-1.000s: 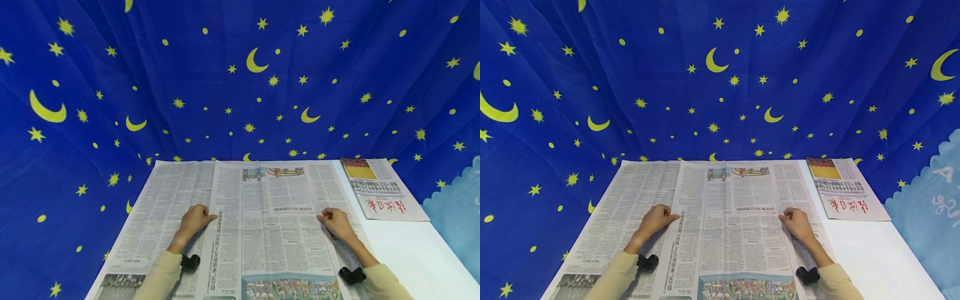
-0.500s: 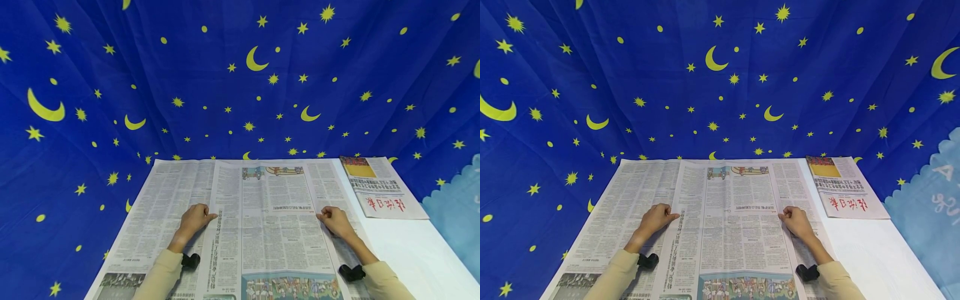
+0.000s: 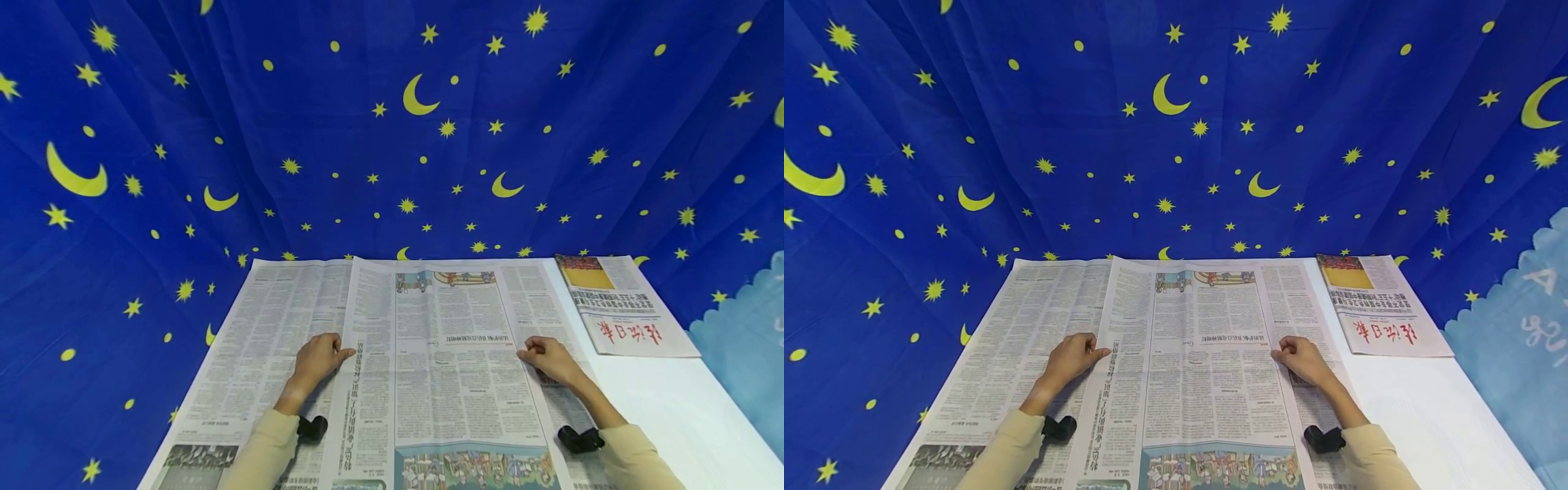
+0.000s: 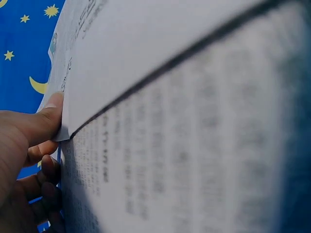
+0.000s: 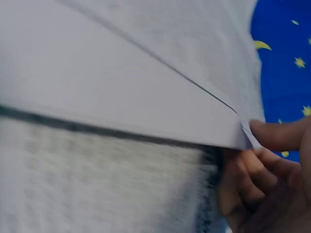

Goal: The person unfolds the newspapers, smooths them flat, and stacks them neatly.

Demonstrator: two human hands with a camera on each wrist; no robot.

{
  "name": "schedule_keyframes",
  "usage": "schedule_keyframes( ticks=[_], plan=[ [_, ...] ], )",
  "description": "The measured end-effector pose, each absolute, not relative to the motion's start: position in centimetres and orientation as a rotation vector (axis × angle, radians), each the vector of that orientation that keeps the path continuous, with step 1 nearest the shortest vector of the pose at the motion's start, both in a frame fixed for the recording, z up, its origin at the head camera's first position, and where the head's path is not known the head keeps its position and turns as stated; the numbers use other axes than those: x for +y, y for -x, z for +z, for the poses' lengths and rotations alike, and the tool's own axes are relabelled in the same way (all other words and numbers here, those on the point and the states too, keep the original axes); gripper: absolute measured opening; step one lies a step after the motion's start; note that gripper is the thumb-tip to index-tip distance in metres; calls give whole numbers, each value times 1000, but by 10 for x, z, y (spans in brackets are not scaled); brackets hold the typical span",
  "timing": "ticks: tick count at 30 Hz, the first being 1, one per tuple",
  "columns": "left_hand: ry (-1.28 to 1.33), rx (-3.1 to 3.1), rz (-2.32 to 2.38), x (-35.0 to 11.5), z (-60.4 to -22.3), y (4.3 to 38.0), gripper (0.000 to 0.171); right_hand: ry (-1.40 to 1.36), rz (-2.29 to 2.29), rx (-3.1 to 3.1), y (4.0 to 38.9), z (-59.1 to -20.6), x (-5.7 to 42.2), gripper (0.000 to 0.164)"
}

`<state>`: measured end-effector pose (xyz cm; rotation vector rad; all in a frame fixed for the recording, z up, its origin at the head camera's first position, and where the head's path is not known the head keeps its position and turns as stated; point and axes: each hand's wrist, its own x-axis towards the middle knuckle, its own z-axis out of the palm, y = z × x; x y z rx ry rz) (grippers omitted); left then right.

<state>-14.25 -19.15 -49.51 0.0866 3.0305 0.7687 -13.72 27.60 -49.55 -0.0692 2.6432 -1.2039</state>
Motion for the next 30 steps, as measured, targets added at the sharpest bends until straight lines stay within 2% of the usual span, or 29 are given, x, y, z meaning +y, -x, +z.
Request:
schedule_keyframes(
  ticks=[5, 14, 20, 24, 30],
  plan=[
    [-113, 3043, 760, -193, -495, 141, 37, 45, -1435, 2306, 134, -491, 285, 33],
    [-122, 3073, 758, -192, -497, 141, 35, 10, -1438, 2369, 133, -495, 287, 30],
    [-111, 3130, 736, -184, -498, 141, 36, -38, -1454, 2341, 130, -496, 290, 35],
    [-157, 3118, 737, -175, -492, 141, 29, -59, -1487, 2305, 129, -495, 292, 37],
    [-367, 2951, 863, -148, -481, 146, 11, -43, -1486, 2316, 130, -496, 292, 34]
  ],
)
